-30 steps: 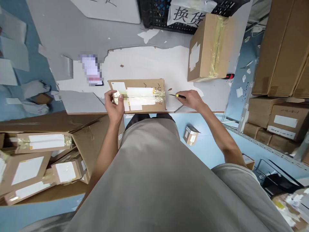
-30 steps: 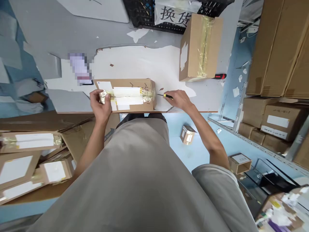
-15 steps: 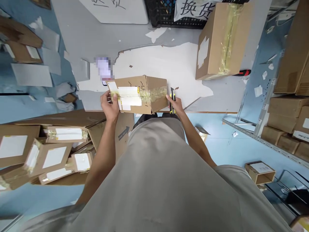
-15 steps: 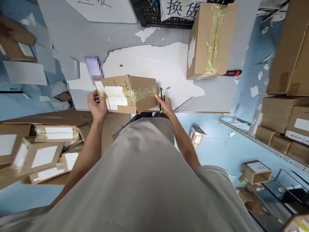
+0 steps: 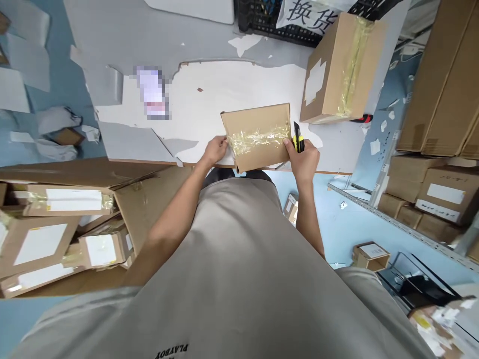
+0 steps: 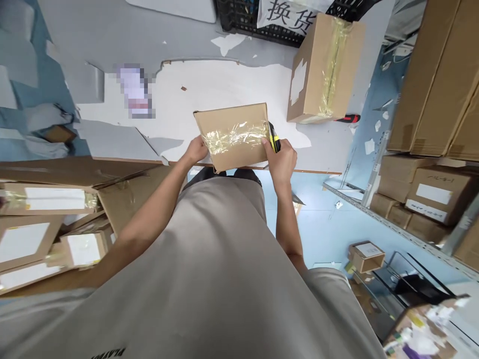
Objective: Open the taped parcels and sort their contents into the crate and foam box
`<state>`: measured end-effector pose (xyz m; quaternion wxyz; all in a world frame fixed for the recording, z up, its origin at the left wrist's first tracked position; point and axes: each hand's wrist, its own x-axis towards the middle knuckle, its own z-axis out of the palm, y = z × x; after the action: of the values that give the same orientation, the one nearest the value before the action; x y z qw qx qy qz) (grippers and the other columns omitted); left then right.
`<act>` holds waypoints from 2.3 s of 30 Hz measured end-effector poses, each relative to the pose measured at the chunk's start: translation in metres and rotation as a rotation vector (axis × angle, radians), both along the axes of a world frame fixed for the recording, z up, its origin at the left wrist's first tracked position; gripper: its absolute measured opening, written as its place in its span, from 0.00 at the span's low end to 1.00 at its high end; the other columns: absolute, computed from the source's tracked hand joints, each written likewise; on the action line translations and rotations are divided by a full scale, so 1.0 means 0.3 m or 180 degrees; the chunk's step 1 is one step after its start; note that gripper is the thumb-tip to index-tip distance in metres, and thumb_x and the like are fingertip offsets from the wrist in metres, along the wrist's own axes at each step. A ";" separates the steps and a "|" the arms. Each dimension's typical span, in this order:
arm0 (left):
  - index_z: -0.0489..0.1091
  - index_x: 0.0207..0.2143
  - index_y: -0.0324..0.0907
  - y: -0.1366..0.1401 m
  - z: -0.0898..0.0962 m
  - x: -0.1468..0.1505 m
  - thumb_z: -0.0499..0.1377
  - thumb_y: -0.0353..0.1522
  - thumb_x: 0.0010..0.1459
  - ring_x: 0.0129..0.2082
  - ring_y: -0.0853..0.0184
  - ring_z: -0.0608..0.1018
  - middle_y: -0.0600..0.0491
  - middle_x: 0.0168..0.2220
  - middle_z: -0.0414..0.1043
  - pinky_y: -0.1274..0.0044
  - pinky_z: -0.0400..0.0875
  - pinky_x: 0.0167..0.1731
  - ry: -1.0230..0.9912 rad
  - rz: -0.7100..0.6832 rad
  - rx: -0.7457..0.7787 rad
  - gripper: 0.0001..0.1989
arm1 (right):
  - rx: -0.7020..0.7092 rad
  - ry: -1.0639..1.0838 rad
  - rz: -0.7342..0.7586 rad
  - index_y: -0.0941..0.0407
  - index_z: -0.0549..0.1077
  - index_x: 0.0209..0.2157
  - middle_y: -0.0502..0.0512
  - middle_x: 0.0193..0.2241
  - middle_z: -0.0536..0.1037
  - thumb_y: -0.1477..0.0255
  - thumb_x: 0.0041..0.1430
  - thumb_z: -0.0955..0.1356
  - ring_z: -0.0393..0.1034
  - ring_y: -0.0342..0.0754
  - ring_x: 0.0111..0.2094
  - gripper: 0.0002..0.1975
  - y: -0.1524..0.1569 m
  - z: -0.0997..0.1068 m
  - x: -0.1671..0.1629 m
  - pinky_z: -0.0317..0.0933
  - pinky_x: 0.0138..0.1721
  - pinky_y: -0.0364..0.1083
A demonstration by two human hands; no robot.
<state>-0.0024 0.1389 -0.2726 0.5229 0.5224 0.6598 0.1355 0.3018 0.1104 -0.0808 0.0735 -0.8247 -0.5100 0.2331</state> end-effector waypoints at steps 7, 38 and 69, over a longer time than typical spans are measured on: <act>0.81 0.62 0.47 0.097 0.259 -0.149 0.66 0.51 0.76 0.68 0.51 0.83 0.44 0.65 0.83 0.52 0.78 0.71 -0.1275 0.0409 0.0957 0.24 | -0.0004 -0.0289 0.0200 0.53 0.81 0.44 0.66 0.46 0.85 0.48 0.85 0.62 0.80 0.59 0.44 0.27 -0.039 0.010 -0.118 0.73 0.48 0.53; 0.81 0.64 0.56 0.083 0.322 -0.134 0.62 0.63 0.74 0.62 0.53 0.83 0.48 0.57 0.84 0.56 0.88 0.55 -0.1812 -0.0008 0.1597 0.30 | 0.0441 -0.0740 -0.0619 0.57 0.75 0.66 0.69 0.54 0.86 0.51 0.87 0.55 0.84 0.62 0.55 0.30 -0.156 -0.021 -0.193 0.75 0.56 0.56; 0.79 0.56 0.58 0.160 0.219 0.199 0.48 0.70 0.69 0.87 0.53 0.51 0.50 0.70 0.79 0.41 0.45 0.81 -0.0368 -0.1175 0.1941 0.37 | -0.0102 0.1745 0.0159 0.49 0.63 0.80 0.57 0.55 0.90 0.53 0.87 0.56 0.88 0.50 0.37 0.31 -0.103 -0.306 -0.056 0.84 0.52 0.51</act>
<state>0.0572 0.1870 -0.2069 0.3951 0.7561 0.4529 0.2587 0.2851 0.0796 -0.1725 0.1899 -0.7191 -0.4875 0.4573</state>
